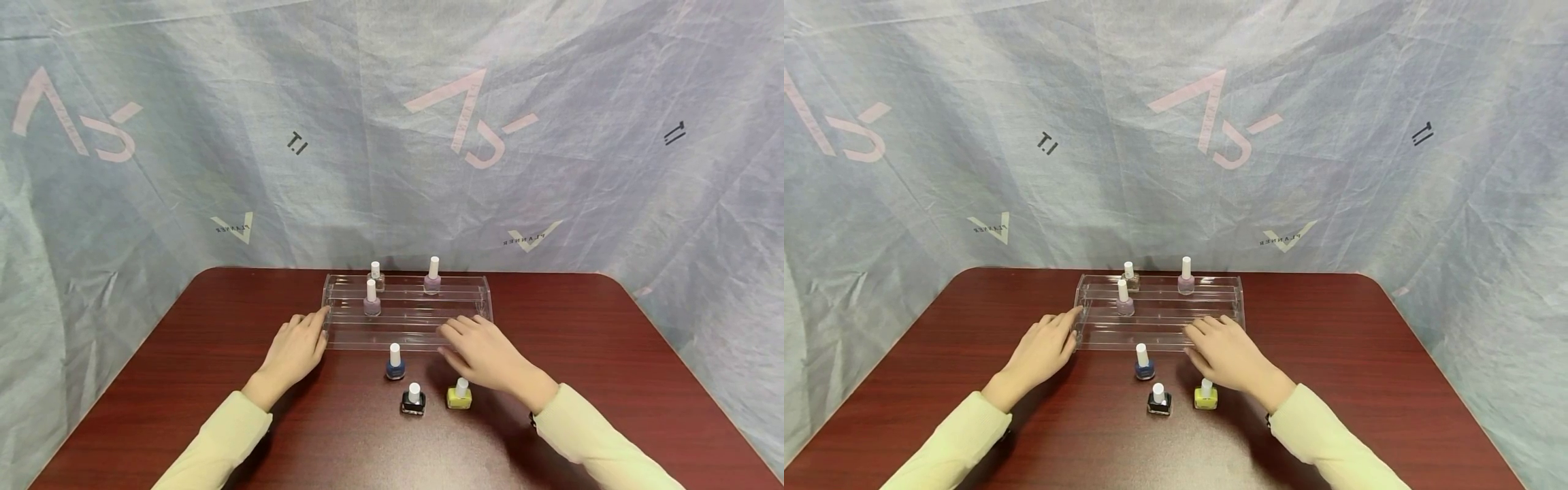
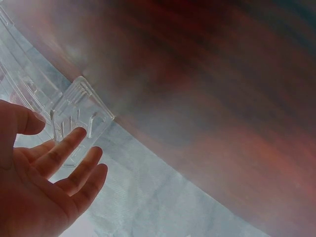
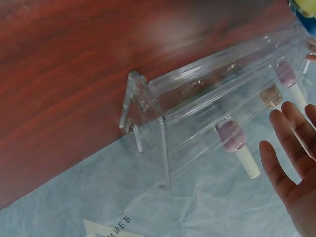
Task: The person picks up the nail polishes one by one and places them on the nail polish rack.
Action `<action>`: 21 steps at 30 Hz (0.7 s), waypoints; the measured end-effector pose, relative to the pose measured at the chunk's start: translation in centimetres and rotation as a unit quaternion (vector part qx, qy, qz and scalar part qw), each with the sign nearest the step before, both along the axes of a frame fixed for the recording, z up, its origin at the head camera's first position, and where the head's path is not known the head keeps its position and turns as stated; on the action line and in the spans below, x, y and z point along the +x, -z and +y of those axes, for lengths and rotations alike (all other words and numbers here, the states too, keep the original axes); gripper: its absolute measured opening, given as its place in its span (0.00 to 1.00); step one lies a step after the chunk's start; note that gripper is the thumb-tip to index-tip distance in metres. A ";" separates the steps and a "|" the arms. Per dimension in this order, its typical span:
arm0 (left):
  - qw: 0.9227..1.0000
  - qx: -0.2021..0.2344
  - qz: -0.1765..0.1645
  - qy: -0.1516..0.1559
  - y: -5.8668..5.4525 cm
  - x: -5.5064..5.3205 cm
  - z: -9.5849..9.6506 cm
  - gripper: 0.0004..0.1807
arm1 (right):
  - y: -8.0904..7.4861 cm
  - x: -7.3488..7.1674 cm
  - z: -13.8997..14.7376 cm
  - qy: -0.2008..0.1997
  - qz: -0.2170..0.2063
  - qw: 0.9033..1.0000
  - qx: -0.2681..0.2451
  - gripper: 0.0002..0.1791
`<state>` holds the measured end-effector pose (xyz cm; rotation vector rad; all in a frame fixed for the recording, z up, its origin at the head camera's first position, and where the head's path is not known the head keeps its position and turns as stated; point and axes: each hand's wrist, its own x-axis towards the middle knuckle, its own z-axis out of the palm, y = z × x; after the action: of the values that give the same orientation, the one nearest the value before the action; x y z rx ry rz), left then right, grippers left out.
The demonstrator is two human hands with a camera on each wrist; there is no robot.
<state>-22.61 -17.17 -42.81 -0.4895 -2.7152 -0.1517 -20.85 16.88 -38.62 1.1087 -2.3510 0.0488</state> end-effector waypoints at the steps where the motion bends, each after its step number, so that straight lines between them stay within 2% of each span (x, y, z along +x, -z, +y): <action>1: 1.000 0.000 -0.001 0.000 0.0 0.0 0.0 0.25 | 0.1 0.2 0.1 -0.002 0.001 1.000 -0.002 0.12; 14: 1.000 0.005 0.003 0.001 0.0 0.0 0.0 0.26 | 0.6 1.9 1.0 -0.026 0.014 1.000 -0.008 0.08; 21: 1.000 0.007 0.003 0.002 0.0 0.0 0.0 0.25 | 1.0 2.9 1.4 -0.034 0.007 0.999 -0.010 0.10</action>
<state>-22.61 -17.14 -42.77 -0.4901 -2.7068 -0.1687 -17.98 18.25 -39.62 1.1756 -2.2958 0.0888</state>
